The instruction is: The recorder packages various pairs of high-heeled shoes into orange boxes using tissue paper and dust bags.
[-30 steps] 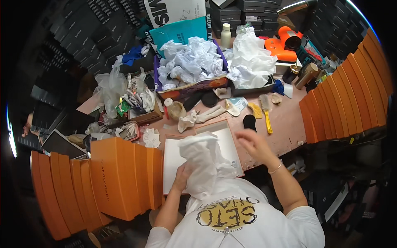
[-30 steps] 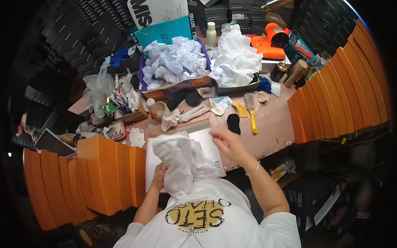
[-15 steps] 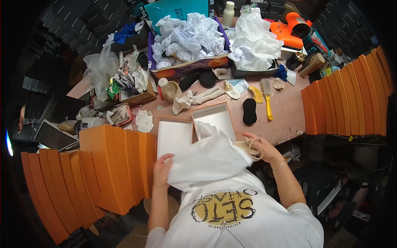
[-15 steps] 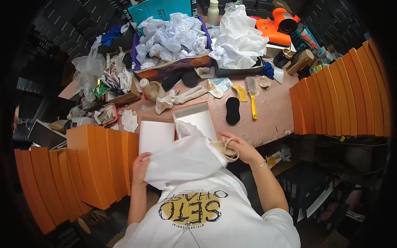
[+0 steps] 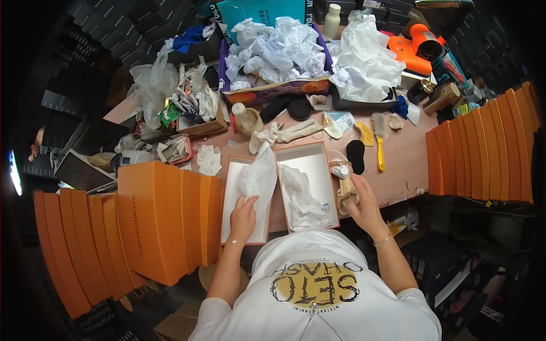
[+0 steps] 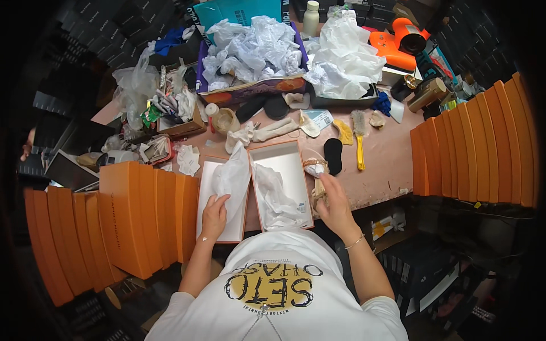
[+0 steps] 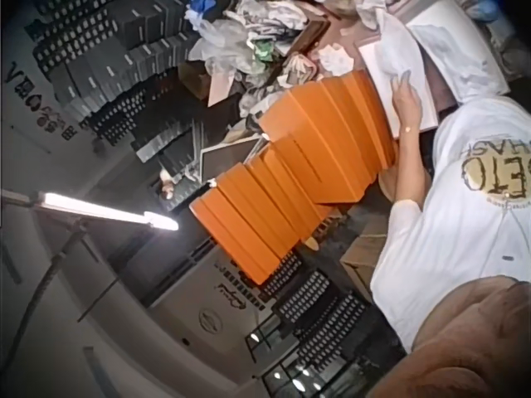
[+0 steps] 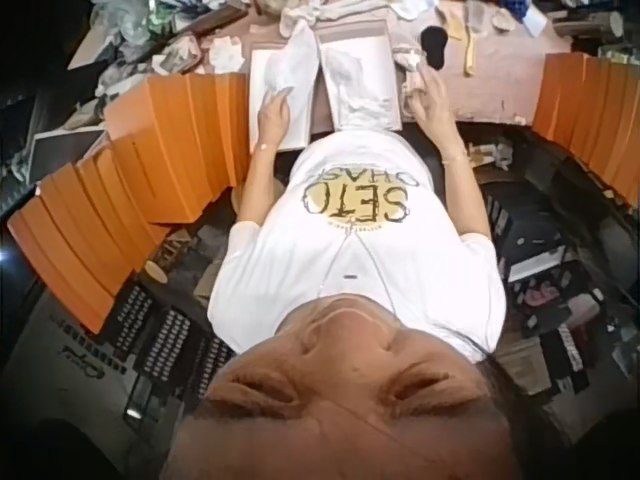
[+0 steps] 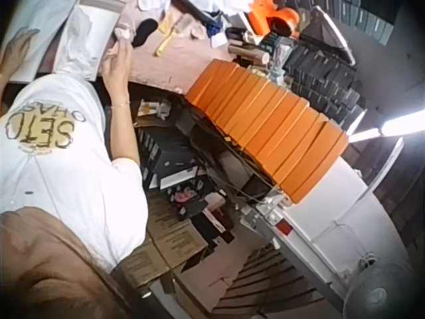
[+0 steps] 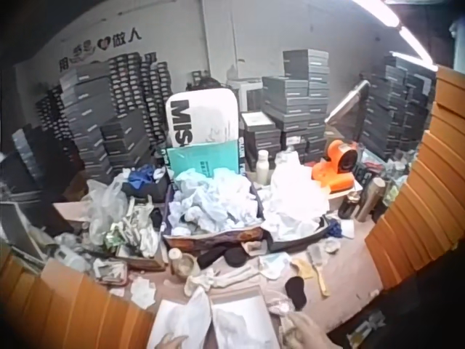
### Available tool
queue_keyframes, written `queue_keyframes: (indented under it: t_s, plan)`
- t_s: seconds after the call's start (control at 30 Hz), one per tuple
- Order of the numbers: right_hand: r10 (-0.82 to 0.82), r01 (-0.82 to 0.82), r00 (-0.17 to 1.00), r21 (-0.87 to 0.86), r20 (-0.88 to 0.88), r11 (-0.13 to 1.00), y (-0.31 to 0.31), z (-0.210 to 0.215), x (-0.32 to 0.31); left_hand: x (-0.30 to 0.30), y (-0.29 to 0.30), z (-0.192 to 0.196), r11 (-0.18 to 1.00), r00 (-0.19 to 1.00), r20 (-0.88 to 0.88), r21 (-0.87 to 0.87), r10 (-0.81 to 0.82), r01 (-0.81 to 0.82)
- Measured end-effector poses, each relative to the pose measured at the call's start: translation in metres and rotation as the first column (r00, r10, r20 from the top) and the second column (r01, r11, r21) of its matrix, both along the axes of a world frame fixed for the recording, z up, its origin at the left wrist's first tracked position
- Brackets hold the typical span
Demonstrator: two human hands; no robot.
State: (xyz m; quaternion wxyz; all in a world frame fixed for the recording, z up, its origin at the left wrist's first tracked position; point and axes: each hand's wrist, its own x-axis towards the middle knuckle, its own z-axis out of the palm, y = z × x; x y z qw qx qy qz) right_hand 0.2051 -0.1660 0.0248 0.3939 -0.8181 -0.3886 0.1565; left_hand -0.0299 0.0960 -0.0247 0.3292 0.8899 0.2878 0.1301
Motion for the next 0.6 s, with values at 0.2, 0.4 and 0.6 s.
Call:
queue_keyframes:
  t_s: [0.2, 0.4, 0.6]
  plan:
    - [0.217, -0.353, 0.921, -0.458, -0.323, 0.816, 0.071, -0.092, -0.054, 0.016, -0.006, 0.027, 0.997, 0.996, 0.045, -0.019, 0.08, -0.079]
    - [-0.075, -0.048, 0.757, -0.17, -0.649, 0.984, 0.064, -0.128, -0.054, 0.015, -0.009, 0.04, 0.99, 0.998, 0.019, -0.124, 0.068, -0.065]
    - [0.172, -0.166, 0.674, 0.08, -0.718, 0.983, 0.054, -0.038, -0.049, 0.07, 0.01, 0.029, 0.887, 0.981, 0.188, -0.46, 0.049, 0.044]
